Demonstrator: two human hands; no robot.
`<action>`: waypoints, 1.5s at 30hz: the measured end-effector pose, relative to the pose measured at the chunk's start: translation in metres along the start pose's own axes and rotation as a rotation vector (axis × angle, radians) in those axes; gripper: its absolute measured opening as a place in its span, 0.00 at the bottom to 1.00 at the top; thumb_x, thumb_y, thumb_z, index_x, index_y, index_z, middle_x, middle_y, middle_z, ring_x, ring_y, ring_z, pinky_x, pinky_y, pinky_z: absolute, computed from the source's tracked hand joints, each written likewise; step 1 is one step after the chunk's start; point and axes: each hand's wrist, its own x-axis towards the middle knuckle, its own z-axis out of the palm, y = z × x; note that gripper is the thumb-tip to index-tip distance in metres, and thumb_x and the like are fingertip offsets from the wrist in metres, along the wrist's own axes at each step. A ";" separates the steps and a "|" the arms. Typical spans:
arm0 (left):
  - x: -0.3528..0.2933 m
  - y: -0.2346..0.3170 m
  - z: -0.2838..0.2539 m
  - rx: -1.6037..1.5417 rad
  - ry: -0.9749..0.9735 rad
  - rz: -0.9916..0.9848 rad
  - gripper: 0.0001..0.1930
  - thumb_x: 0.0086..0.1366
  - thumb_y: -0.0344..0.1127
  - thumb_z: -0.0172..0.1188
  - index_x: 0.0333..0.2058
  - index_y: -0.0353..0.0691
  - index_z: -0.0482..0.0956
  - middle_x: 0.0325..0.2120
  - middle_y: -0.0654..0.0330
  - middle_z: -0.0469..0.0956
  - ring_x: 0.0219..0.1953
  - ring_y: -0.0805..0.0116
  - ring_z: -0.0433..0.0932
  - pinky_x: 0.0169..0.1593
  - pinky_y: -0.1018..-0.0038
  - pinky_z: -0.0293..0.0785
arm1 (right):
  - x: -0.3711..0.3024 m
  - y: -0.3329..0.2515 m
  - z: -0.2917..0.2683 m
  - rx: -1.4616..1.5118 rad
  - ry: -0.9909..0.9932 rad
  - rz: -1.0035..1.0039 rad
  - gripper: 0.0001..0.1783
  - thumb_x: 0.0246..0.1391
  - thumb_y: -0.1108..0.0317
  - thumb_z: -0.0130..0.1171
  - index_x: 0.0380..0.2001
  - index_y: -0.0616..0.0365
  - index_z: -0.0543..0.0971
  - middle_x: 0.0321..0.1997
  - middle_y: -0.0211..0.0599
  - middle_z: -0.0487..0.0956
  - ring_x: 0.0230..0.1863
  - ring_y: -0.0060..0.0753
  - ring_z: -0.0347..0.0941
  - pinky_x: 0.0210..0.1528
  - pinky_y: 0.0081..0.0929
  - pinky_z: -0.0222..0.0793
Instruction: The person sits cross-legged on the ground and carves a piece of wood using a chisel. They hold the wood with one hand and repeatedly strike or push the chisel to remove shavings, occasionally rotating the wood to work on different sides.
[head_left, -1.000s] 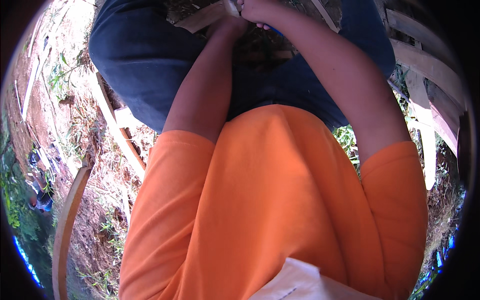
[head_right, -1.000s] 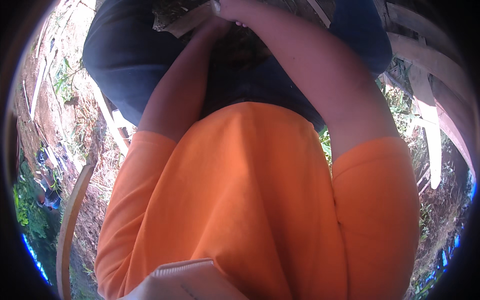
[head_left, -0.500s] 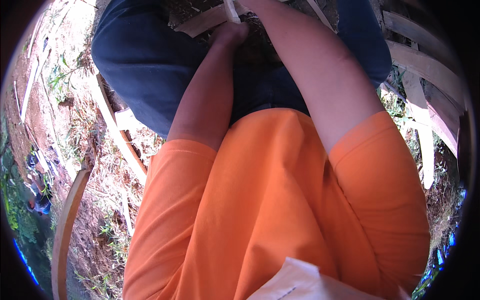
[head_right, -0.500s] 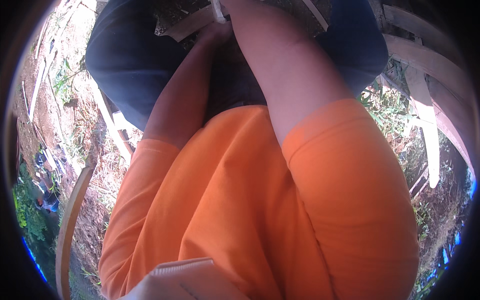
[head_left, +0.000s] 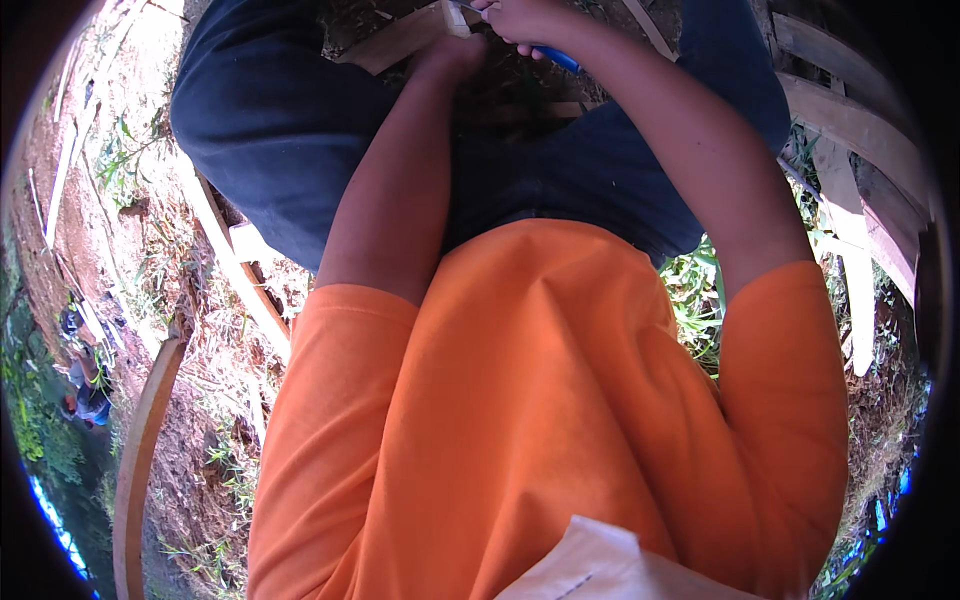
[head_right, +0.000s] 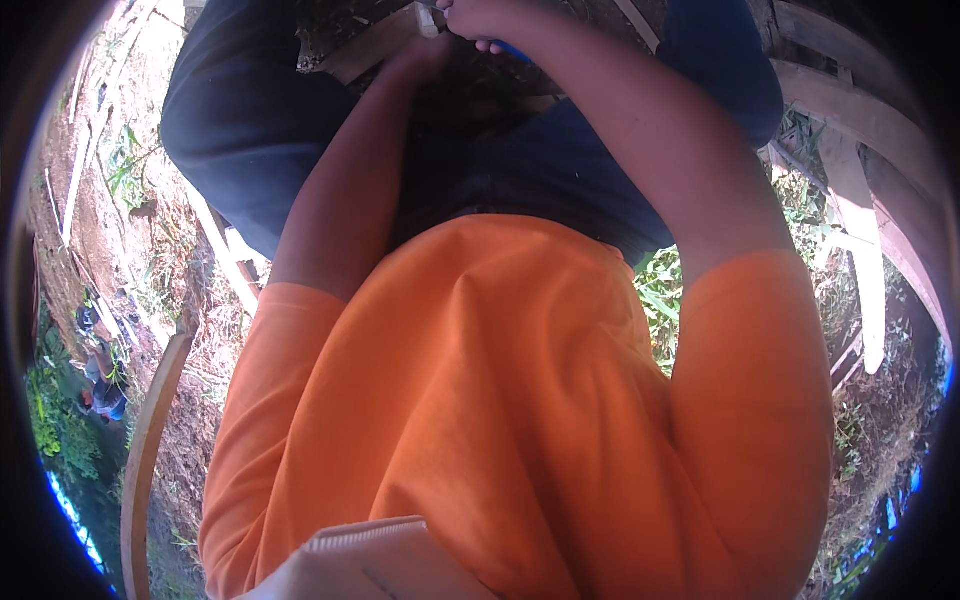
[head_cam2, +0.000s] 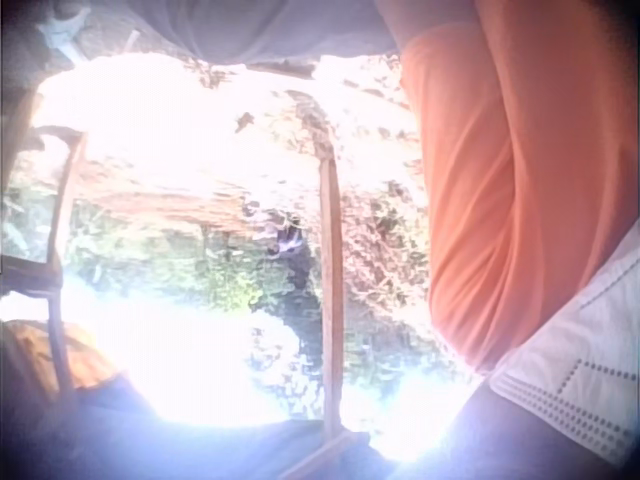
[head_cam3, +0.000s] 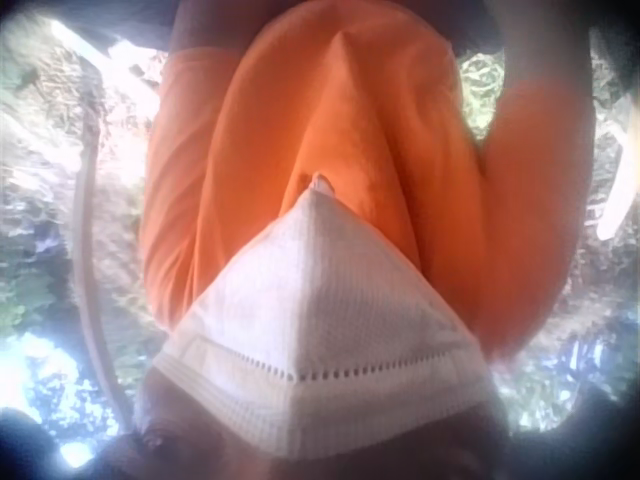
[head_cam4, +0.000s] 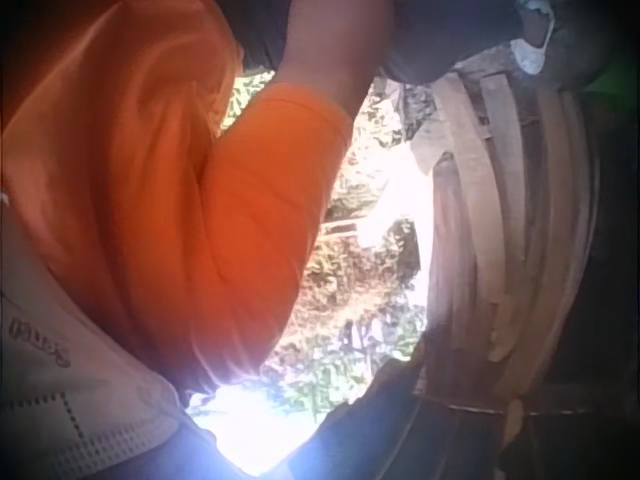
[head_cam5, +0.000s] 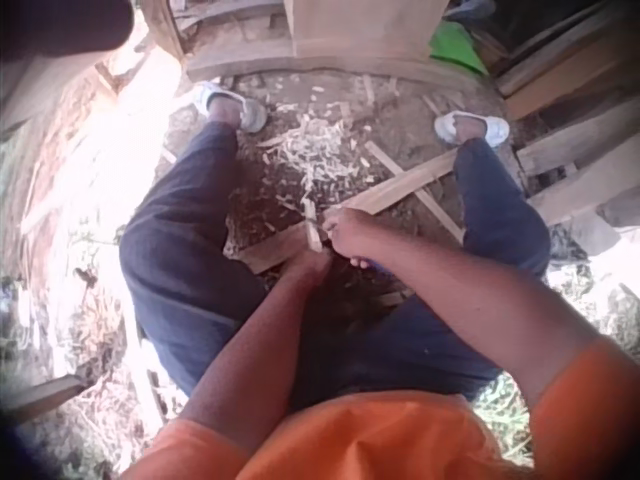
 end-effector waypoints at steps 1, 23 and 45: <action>-0.004 0.005 -0.002 -0.038 -0.009 -0.024 0.32 0.75 0.58 0.38 0.58 0.37 0.76 0.44 0.44 0.84 0.50 0.52 0.82 0.54 0.56 0.76 | 0.001 -0.001 -0.001 -0.025 0.008 -0.006 0.20 0.63 0.71 0.48 0.54 0.51 0.82 0.23 0.43 0.82 0.16 0.34 0.78 0.17 0.35 0.76; 0.018 0.000 0.007 -0.080 0.013 0.060 0.35 0.69 0.65 0.46 0.60 0.44 0.78 0.62 0.49 0.75 0.65 0.51 0.74 0.65 0.58 0.69 | 0.050 0.027 0.056 -0.334 0.465 -0.201 0.10 0.56 0.68 0.61 0.39 0.61 0.83 0.28 0.53 0.84 0.27 0.49 0.84 0.25 0.46 0.78; 0.005 -0.007 -0.002 -0.089 0.017 0.010 0.35 0.69 0.61 0.42 0.61 0.38 0.77 0.60 0.45 0.77 0.63 0.51 0.76 0.65 0.59 0.68 | 0.004 -0.012 -0.003 -0.021 -0.004 0.024 0.16 0.63 0.71 0.48 0.46 0.57 0.83 0.19 0.44 0.80 0.13 0.36 0.76 0.15 0.37 0.74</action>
